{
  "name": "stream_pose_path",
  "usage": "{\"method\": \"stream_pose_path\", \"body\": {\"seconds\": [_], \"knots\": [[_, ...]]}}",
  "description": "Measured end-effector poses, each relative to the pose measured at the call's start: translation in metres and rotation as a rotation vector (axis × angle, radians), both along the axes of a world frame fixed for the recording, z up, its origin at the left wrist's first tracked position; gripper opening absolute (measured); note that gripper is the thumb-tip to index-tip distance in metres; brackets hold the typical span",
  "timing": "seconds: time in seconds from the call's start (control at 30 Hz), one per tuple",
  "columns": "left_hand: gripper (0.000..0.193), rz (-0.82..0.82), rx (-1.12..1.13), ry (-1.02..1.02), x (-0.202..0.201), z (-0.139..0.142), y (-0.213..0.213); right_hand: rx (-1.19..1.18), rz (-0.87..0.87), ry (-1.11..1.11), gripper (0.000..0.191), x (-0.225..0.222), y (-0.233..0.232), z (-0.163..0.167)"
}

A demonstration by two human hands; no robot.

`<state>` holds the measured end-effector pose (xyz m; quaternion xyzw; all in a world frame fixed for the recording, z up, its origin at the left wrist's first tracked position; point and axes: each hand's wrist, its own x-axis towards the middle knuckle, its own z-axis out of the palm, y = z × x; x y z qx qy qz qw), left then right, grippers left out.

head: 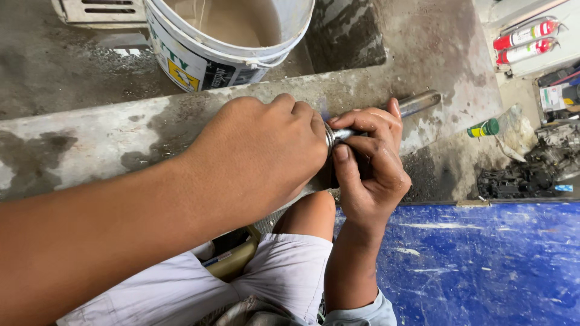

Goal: The person scrubs a long metal rod with a black scouring pad, repeatedly dipping the pad into a bucket of water to rinse it. The rod is held against a concrete ledge while the person cleans its surface.

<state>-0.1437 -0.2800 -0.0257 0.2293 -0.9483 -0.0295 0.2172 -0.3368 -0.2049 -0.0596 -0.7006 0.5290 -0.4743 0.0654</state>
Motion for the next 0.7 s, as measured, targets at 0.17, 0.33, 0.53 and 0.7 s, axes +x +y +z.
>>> {"method": "stream_pose_path", "body": {"seconds": [0.17,0.33,0.53,0.7], "knots": [[0.039,0.026,-0.007,0.016,-0.0012,0.0010,-0.0004,-0.007,0.044,0.012,0.009,0.0003,-0.0001,0.0013],[0.035,-0.013,0.019,-0.006,-0.0013,-0.0003,-0.0004,-0.008,0.034,0.030,0.009,-0.0021,0.0008,0.0016],[0.041,-0.003,0.020,0.024,0.0004,-0.0051,-0.0004,-0.004,0.018,0.007,0.008,-0.0026,0.0008,-0.0012],[0.039,0.023,0.011,0.015,0.0006,-0.0064,0.0003,0.010,0.074,0.036,0.010,-0.0012,0.0004,0.0020]]}}
